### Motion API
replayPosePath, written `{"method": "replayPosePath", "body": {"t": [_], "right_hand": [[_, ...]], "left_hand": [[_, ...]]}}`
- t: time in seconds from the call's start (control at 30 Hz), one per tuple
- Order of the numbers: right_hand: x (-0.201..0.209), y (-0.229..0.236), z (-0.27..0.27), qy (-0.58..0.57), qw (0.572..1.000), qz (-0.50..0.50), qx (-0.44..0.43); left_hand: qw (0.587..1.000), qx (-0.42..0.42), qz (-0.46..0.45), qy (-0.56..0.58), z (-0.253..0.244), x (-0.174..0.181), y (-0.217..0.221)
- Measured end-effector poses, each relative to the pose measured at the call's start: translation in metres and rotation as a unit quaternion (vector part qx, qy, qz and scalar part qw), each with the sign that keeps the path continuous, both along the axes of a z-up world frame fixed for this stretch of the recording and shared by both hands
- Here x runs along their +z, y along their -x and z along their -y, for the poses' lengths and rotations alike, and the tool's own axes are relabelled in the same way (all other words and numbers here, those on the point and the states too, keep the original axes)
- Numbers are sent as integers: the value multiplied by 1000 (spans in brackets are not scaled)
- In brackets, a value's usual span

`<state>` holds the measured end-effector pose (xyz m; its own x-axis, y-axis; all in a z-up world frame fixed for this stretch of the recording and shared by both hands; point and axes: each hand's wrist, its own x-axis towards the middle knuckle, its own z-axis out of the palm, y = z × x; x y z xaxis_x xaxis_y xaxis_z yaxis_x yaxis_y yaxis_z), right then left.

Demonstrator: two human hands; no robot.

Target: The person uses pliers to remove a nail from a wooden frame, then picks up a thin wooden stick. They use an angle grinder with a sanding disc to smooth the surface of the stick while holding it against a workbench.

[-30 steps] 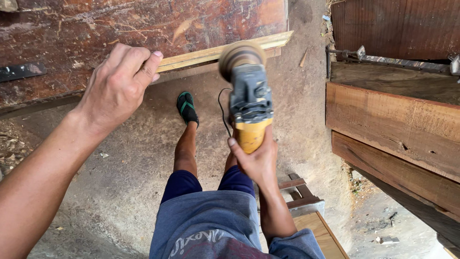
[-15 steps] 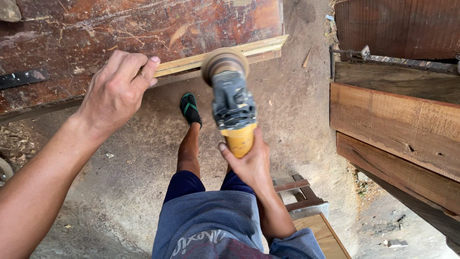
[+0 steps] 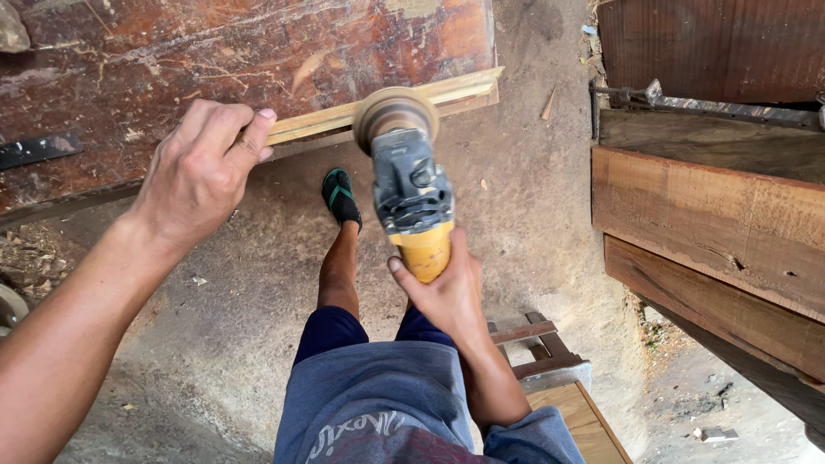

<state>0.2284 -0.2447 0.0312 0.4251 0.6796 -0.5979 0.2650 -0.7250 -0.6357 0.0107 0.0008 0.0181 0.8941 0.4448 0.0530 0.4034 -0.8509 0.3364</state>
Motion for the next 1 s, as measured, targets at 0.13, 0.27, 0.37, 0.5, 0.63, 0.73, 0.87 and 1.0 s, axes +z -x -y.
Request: {"method": "replayPosePath", "body": {"t": [0.13,0.27,0.37,0.5,0.63,0.73,0.87,1.0], "right_hand": [[3,-20,4,-40,997,29,-56],[2,-28,7,-70,995,32,-67],[-1,-20,6,-65,997,-3,-51],[-4,-17,6,-40,999,-1,-7],[-2,-34,7,-55,997,9,-59],[-1,-44,8,-88,993,13,-74],[-3,-38,6,-58,997,-7,-54],[-3,-40,5,-48,998,-14,-47]], "left_hand": [[1000,2,4,3,1,-2,2],[1000,4,3,-1,1,-1,1],[1000,12,-7,3,2,3,-1],[1000,4,-23,-4,2,5,-4],[1000,2,-28,-5,2,1,0],[999,4,-36,-6,3,-4,2],[999,3,-50,-11,3,-4,3],[998,7,-58,-11,4,-2,1]]}}
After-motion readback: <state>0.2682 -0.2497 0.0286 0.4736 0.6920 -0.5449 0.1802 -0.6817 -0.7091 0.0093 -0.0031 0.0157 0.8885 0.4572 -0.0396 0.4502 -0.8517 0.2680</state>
